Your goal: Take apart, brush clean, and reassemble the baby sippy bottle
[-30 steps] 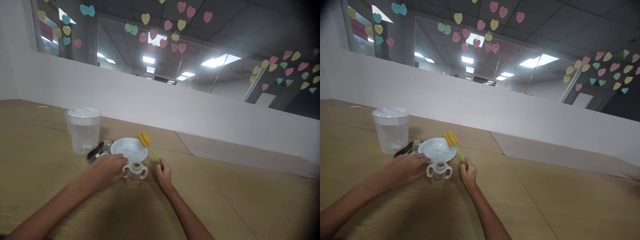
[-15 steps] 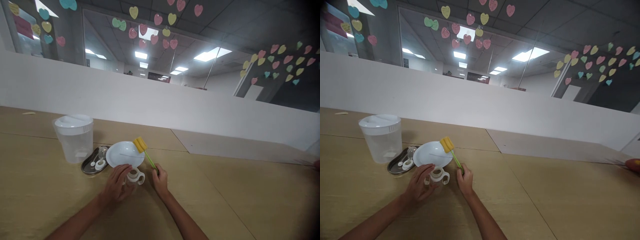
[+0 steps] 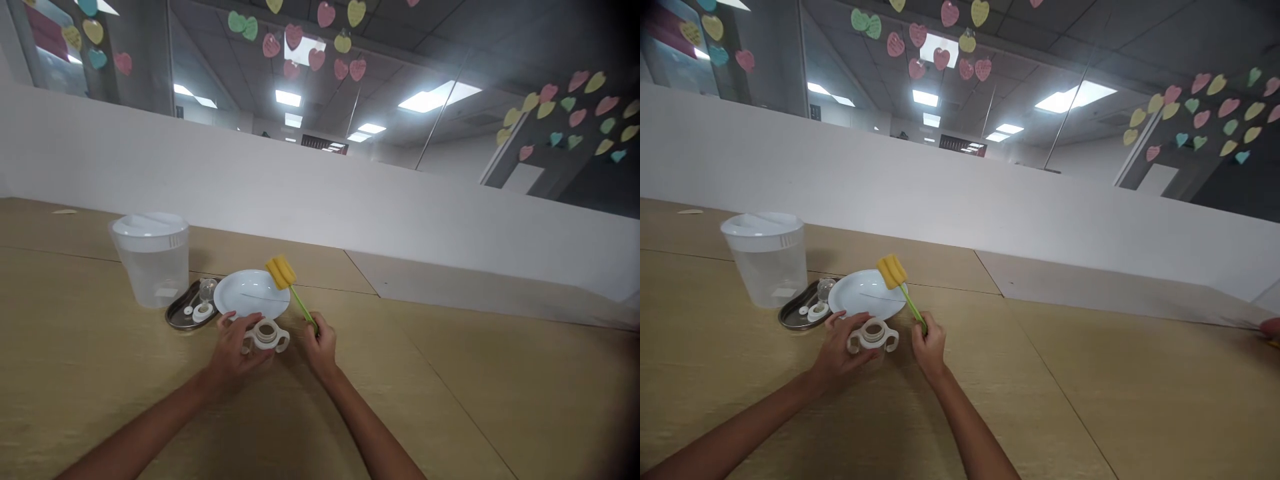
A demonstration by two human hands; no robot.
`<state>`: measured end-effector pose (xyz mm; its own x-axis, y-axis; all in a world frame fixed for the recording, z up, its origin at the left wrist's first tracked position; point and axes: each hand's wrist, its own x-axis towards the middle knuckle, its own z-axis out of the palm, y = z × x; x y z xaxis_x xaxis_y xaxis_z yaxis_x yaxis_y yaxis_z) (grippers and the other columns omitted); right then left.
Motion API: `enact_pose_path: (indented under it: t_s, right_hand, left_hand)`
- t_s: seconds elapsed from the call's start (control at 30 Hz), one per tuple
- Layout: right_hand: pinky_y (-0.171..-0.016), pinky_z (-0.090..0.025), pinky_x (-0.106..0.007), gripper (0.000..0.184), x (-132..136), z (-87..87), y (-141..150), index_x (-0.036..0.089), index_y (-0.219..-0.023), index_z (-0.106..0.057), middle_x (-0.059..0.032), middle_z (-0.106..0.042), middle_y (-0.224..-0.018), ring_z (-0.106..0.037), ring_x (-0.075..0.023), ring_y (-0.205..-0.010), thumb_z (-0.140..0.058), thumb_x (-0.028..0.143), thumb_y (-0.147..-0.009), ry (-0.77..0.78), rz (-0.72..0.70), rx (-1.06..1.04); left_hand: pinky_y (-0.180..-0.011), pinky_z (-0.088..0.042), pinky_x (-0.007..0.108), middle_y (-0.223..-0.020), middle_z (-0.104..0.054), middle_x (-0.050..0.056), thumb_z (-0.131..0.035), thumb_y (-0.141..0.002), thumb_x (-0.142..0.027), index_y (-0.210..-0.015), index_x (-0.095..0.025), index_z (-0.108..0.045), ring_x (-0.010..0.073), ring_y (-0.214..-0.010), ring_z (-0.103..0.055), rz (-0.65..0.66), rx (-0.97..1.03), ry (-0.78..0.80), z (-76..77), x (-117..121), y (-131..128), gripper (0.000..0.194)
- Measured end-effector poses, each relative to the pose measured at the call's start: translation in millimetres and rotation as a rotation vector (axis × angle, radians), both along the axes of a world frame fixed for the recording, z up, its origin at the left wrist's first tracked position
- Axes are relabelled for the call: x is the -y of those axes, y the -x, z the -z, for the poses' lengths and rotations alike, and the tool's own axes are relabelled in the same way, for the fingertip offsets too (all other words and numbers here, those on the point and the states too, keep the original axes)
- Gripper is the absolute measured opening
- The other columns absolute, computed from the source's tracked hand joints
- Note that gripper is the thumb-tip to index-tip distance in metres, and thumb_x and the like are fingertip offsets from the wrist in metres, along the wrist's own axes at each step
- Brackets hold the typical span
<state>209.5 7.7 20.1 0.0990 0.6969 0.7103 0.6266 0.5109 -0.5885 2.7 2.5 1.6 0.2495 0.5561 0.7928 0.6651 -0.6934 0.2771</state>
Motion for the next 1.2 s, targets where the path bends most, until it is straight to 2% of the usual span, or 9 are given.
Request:
enact_pose_path:
  t_s: [0.1,0.27,0.37,0.43,0.57,0.67,0.8,0.97,1.2]
  right_hand:
    - [-0.046,-0.030,-0.019,0.021,-1.1,1.4,-0.4,0.016,-0.075,-0.056,0.0065,-0.042,-0.051,-0.036,-0.0080,-0.044,-0.036,0.021,-0.075,-0.010,0.000,-0.021]
    - [-0.040,-0.026,-0.018,0.022,1.8,0.5,1.1,0.016,-0.094,-0.051,0.0104,-0.033,-0.048,-0.031,-0.0074,-0.039,-0.039,0.022,-0.076,-0.027,0.026,-0.095]
    - [-0.040,-0.026,-0.018,0.015,6.4,-2.6,0.9,0.018,-0.087,-0.050,0.0102,-0.032,-0.047,-0.031,-0.0073,-0.038,-0.039,0.022,-0.078,-0.107,-0.004,-0.065]
    - [-0.042,-0.030,-0.019,0.013,10.5,-4.9,-0.4,0.018,-0.083,-0.050,0.0090,-0.035,-0.047,-0.034,-0.0078,-0.039,-0.038,0.021,-0.078,-0.204,-0.005,-0.021]
    - [-0.049,-0.039,-0.024,0.014,17.9,-7.5,-4.0,0.019,-0.078,-0.052,0.0022,-0.049,-0.052,-0.046,-0.0115,-0.045,-0.039,0.018,-0.075,-0.429,-0.041,0.155]
    - [-0.049,-0.041,-0.025,0.017,18.4,-7.7,-5.6,0.019,-0.075,-0.056,-0.0010,-0.054,-0.054,-0.051,-0.0134,-0.047,-0.039,0.018,-0.074,-0.492,-0.110,0.331]
    - [-0.047,-0.039,-0.024,0.027,10.8,-7.7,-6.4,0.017,-0.081,-0.062,0.0006,-0.051,-0.048,-0.047,-0.0120,-0.042,-0.036,0.018,-0.077,-0.440,-0.123,0.489]
    - [-0.047,-0.036,-0.022,0.026,1.6,-11.4,-9.9,0.014,-0.084,-0.063,0.0016,-0.052,-0.047,-0.045,-0.0097,-0.042,-0.038,0.012,-0.078,-0.496,-0.135,0.499]
    - [-0.046,-0.030,-0.020,0.027,-1.7,-17.7,-14.9,0.013,-0.078,-0.065,0.0031,-0.050,-0.043,-0.040,-0.0068,-0.038,-0.039,0.011,-0.076,-0.497,-0.150,0.590]
  left_hand:
    - [-0.099,-0.028,0.047,-0.106,-0.065,0.011,-0.061,-0.074,-0.042,-0.115,-0.019,-0.043,0.0251,-0.098,-0.061,0.047,0.020,0.005,2.3,-0.2,0.5,0.050]
    - [-0.095,-0.038,0.046,-0.105,-0.064,0.009,-0.065,-0.070,-0.039,-0.115,-0.021,-0.043,0.0253,-0.098,-0.060,0.108,0.096,-0.034,1.1,0.2,2.5,0.053]
    - [-0.084,-0.048,0.038,-0.107,-0.062,0.010,-0.065,-0.072,-0.037,-0.118,-0.021,-0.042,0.0239,-0.099,-0.059,0.138,0.177,-0.013,-2.3,0.6,5.6,0.053]
    - [-0.081,-0.050,0.035,-0.109,-0.061,0.010,-0.065,-0.073,-0.037,-0.119,-0.021,-0.042,0.0232,-0.098,-0.059,0.147,0.227,-0.049,-6.5,1.4,8.9,0.054]
    - [-0.081,-0.050,0.036,-0.106,-0.061,0.009,-0.069,-0.069,-0.040,-0.118,-0.021,-0.044,0.0232,-0.095,-0.058,0.045,0.326,-0.202,-19.9,3.4,17.1,0.059]
    - [-0.080,-0.049,0.035,-0.104,-0.062,0.009,-0.067,-0.071,-0.042,-0.115,-0.020,-0.046,0.0228,-0.093,-0.058,-0.081,0.350,-0.228,-32.1,3.6,23.4,0.053]
    - [-0.083,-0.047,0.036,-0.103,-0.064,0.010,-0.065,-0.074,-0.037,-0.115,-0.018,-0.050,0.0229,-0.095,-0.059,-0.180,0.305,-0.296,-43.4,-2.3,30.7,0.048]
    - [-0.082,-0.045,0.037,-0.100,-0.068,0.010,-0.068,-0.073,-0.033,-0.108,-0.018,-0.060,0.0227,-0.090,-0.061,-0.242,0.236,-0.448,-43.4,-19.6,42.0,0.039]
    - [-0.082,-0.045,0.035,-0.108,-0.067,0.008,-0.061,-0.079,-0.020,-0.118,-0.022,-0.056,0.0207,-0.092,-0.060,-0.157,-0.011,-0.523,-38.9,-28.6,59.9,0.039]
